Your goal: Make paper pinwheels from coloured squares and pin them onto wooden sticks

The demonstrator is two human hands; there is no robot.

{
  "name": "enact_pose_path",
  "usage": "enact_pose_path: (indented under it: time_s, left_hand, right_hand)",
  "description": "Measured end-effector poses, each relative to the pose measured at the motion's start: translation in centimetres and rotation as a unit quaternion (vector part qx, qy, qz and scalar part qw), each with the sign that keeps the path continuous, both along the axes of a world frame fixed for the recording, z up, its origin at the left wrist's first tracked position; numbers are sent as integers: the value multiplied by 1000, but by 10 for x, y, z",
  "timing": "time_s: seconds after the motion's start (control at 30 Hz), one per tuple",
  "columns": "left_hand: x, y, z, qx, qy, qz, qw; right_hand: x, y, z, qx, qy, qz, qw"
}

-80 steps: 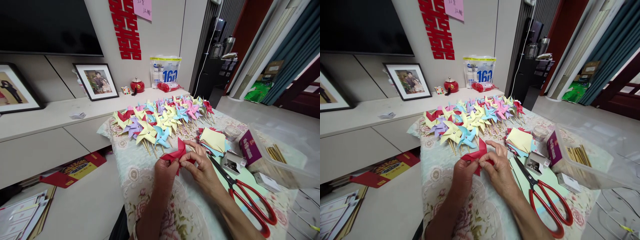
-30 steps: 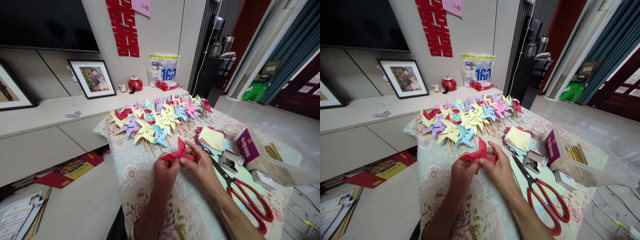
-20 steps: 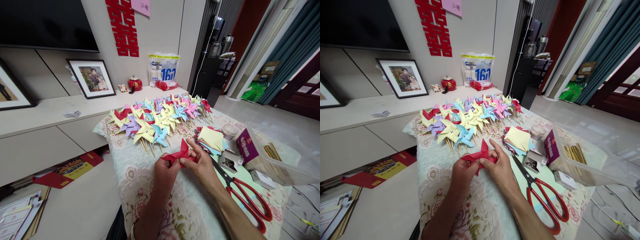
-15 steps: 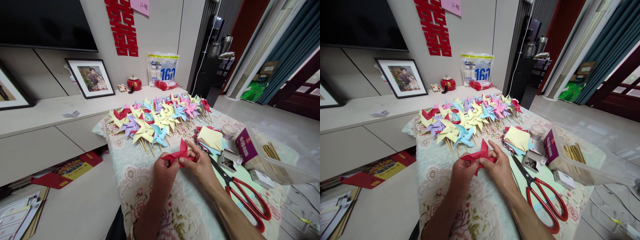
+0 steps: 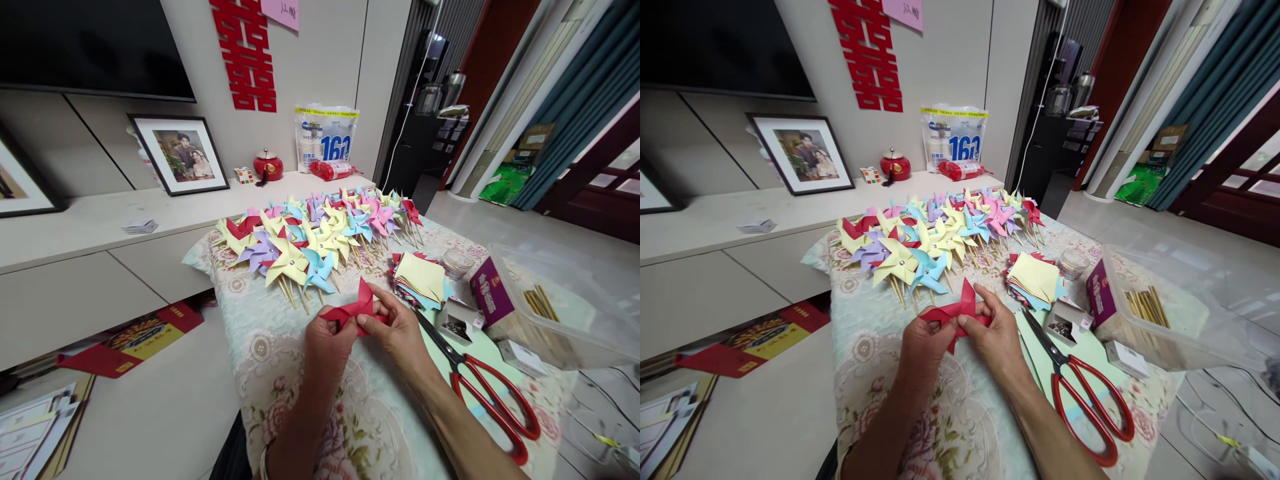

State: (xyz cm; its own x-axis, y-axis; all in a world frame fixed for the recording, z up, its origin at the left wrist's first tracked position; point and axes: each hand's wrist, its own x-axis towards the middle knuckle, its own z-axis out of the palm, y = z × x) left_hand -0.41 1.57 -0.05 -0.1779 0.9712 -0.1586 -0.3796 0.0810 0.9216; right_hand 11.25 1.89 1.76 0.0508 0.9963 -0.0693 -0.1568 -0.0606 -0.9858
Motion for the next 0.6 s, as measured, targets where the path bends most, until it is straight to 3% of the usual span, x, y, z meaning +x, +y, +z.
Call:
enact_pose_path:
  time_s: [0.6]
  left_hand:
    - [0, -3, -4, -1, -8, -56, 998]
  right_hand:
    - [-1, 2, 1, 2, 31, 11, 999]
